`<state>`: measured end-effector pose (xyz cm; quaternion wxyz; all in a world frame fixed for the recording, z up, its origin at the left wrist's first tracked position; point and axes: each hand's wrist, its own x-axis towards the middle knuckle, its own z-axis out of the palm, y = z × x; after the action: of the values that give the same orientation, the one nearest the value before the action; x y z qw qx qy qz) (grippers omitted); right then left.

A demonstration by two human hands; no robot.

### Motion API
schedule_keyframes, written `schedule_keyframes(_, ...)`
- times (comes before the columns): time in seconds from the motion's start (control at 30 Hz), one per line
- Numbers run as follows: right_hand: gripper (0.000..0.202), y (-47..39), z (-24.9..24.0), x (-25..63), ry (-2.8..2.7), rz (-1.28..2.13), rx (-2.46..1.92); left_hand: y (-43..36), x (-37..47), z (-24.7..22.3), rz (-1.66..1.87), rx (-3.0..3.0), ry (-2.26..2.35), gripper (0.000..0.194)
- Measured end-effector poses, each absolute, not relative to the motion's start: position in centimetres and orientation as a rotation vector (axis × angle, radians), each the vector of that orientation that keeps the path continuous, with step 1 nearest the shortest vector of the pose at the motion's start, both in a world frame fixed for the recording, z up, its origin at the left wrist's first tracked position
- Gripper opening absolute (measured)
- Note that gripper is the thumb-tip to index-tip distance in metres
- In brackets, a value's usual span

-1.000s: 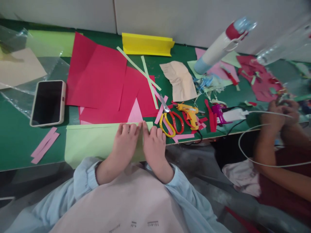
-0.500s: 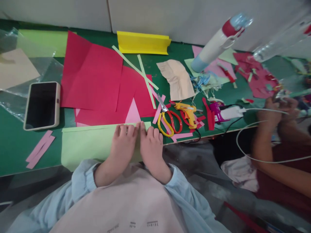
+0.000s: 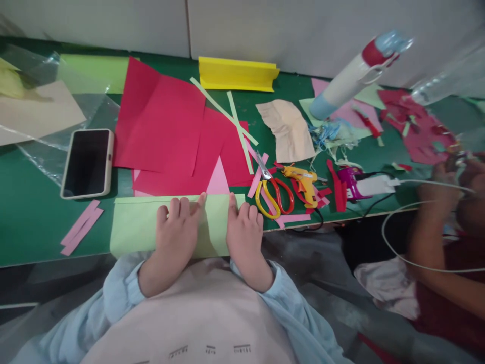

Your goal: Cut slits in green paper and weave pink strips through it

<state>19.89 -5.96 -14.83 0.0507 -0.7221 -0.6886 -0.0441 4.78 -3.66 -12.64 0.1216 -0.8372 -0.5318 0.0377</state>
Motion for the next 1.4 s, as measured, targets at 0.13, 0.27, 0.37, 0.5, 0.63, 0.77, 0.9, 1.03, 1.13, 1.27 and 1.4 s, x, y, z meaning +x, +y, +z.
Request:
schedule_keyframes(0.13,0.051,-5.9,-14.3,19.8,-2.186,-0.125,-2.305,-3.9,2.5,-12.4,0.185,-2.39,-1.583,0.056)
schedule_keyframes(0.27,0.053,-6.0,-14.0,19.8,-2.249,-0.104,-2.363,-4.0,0.4,-12.2,0.215,-2.381,-1.667,0.058)
schedule_keyframes(0.37,0.054,-6.1,-14.1,19.9,-2.277,-0.109,-2.365,-4.1,-1.1,-12.3,0.178,-2.366,-1.734,0.057)
schedule_keyframes(0.5,0.055,-6.1,-14.1,19.9,-2.297,-0.123,-2.376,-4.5,-2.4,-12.5,0.195,-2.284,-1.75,0.056)
schedule_keyframes(0.63,0.056,-6.2,-13.9,19.8,-2.313,-0.152,-2.389,-4.9,-3.4,-12.1,0.261,-2.224,-1.751,0.053)
schedule_keyframes(0.77,0.057,-6.3,-13.9,19.9,-2.329,-0.178,-2.385,-4.8,-4.6,-11.8,0.314,-2.171,-1.81,0.053)
schedule_keyframes(0.9,0.057,-6.2,-14.1,19.9,-2.331,-0.207,-2.381,-4.8,-5.8,-12.2,0.326,-2.108,-1.879,0.054)
schedule_keyframes(1.03,0.057,-6.2,-14.0,19.9,-2.332,-0.202,-2.389,-5.0,-6.5,-12.6,0.319,-2.089,-1.879,0.057)
schedule_keyframes(1.13,0.057,-6.2,-13.8,19.9,-2.329,-0.18,-2.393,-5.0,-6.6,-12.6,0.303,-2.064,-1.914,0.056)
schedule_keyframes(1.27,0.057,-6.2,-13.6,19.7,-2.325,-0.181,-2.388,-4.9,-6.5,-12.6,0.281,-2.029,-1.994,0.055)
schedule_keyframes(1.4,0.055,-6.1,-13.5,19.7,-2.316,-0.162,-2.414,-4.5,-6.2,-12.9,0.278,-2.077,-2.005,0.055)
